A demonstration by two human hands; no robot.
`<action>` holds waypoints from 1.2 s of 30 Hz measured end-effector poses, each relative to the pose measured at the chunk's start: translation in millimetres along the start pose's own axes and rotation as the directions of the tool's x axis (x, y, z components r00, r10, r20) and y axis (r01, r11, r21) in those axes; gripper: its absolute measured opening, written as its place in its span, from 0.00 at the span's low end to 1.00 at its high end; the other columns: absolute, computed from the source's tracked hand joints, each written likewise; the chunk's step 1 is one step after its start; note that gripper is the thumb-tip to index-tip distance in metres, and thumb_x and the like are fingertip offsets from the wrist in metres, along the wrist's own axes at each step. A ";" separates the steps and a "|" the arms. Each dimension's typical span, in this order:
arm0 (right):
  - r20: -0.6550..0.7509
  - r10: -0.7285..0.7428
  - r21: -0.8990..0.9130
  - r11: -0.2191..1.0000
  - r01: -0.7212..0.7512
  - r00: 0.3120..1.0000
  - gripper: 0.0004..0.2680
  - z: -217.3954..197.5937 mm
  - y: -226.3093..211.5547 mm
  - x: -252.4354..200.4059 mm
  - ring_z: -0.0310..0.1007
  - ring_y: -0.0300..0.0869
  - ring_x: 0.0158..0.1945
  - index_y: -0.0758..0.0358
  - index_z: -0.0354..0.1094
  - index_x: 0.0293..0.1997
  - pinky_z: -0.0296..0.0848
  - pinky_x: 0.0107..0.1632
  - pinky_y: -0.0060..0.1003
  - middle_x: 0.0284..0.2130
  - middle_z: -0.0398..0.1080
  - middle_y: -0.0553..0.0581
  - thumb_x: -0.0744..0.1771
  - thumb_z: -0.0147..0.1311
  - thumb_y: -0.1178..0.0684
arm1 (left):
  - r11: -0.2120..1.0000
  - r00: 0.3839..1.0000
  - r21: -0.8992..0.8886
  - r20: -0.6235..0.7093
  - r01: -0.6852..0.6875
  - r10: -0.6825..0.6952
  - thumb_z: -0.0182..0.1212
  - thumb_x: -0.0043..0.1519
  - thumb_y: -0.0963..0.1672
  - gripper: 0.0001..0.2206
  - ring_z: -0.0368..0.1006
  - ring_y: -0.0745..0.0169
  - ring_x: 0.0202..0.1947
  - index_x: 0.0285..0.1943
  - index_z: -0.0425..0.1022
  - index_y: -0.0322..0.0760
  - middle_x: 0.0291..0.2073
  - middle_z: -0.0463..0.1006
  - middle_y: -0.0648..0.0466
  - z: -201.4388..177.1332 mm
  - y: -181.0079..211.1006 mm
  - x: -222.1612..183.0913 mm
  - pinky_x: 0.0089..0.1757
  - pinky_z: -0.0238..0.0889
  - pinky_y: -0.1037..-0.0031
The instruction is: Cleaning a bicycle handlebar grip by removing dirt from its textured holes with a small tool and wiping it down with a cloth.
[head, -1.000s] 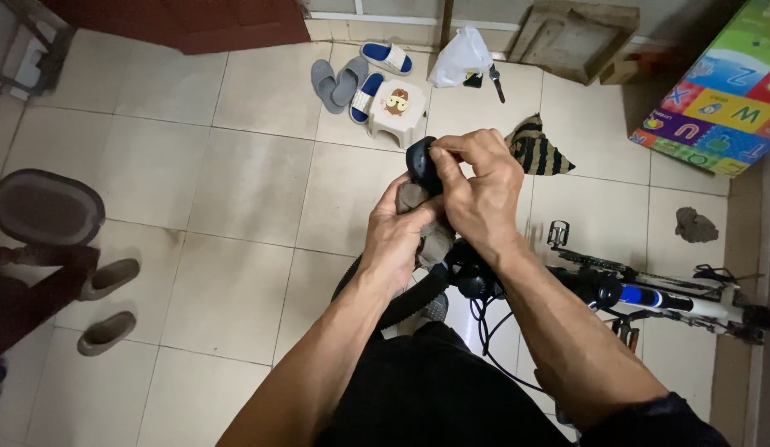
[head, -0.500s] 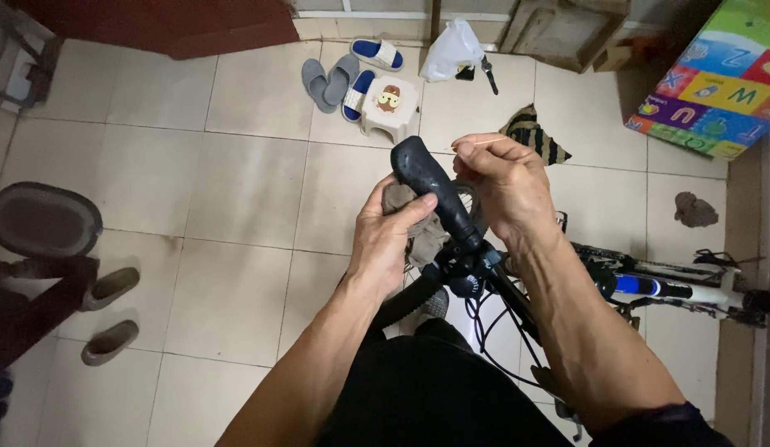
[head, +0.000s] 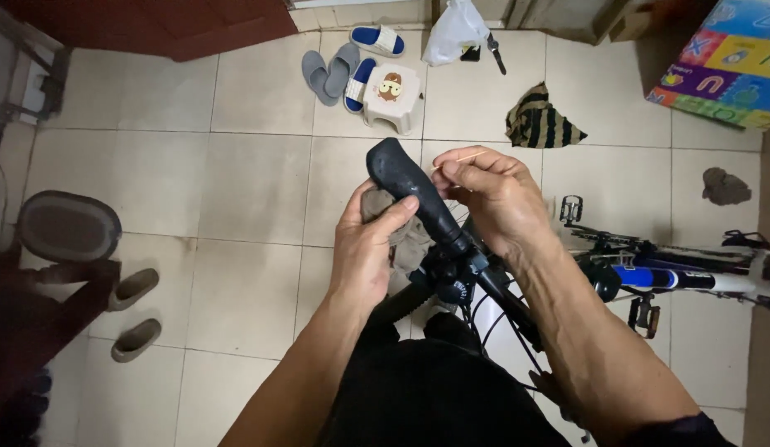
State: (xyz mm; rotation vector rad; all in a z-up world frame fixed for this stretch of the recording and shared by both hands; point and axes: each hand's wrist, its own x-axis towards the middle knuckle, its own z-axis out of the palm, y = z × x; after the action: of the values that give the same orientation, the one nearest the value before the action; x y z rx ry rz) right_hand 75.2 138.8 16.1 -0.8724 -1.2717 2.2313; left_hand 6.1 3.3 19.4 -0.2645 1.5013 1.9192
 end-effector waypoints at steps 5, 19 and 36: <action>-0.006 0.006 -0.005 1.000 -0.006 1.000 0.06 -10.7 6.3 -6.0 0.76 0.44 0.32 0.74 0.75 0.39 0.75 0.41 0.37 0.26 0.75 0.61 0.62 0.60 0.62 | 0.998 0.999 0.041 -0.025 -0.040 0.041 0.75 0.49 0.37 0.23 0.77 0.55 0.36 0.55 0.77 0.33 0.33 0.75 0.49 1.8 -3.6 -1.8 0.35 0.76 0.64; -0.043 -0.023 -0.022 1.000 0.022 0.999 0.06 -22.4 19.3 -19.1 0.77 0.44 0.32 0.74 0.76 0.39 0.76 0.41 0.35 0.26 0.76 0.64 0.62 0.63 0.63 | 0.964 0.984 0.213 -0.038 -0.161 0.173 0.78 0.45 0.39 0.35 0.74 0.47 0.47 0.64 0.68 0.31 0.43 0.74 0.42 17.5 -7.2 -12.6 0.46 0.68 0.60; -0.009 -0.270 -0.211 0.942 0.262 0.963 0.04 -5.7 11.7 -25.8 0.74 0.41 0.38 0.70 0.77 0.40 0.72 0.47 0.33 0.32 0.76 0.62 0.65 0.63 0.62 | 0.974 0.977 0.085 -0.027 -0.208 0.211 0.74 0.46 0.36 0.26 0.77 0.54 0.36 0.56 0.73 0.30 0.34 0.80 0.43 11.7 -15.8 -6.6 0.38 0.73 0.64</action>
State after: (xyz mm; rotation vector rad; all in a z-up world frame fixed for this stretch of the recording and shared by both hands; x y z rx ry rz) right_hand 96.9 120.2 11.8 -0.7587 -1.5271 1.8883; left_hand 23.6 13.2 14.3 -0.1071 1.6846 2.0187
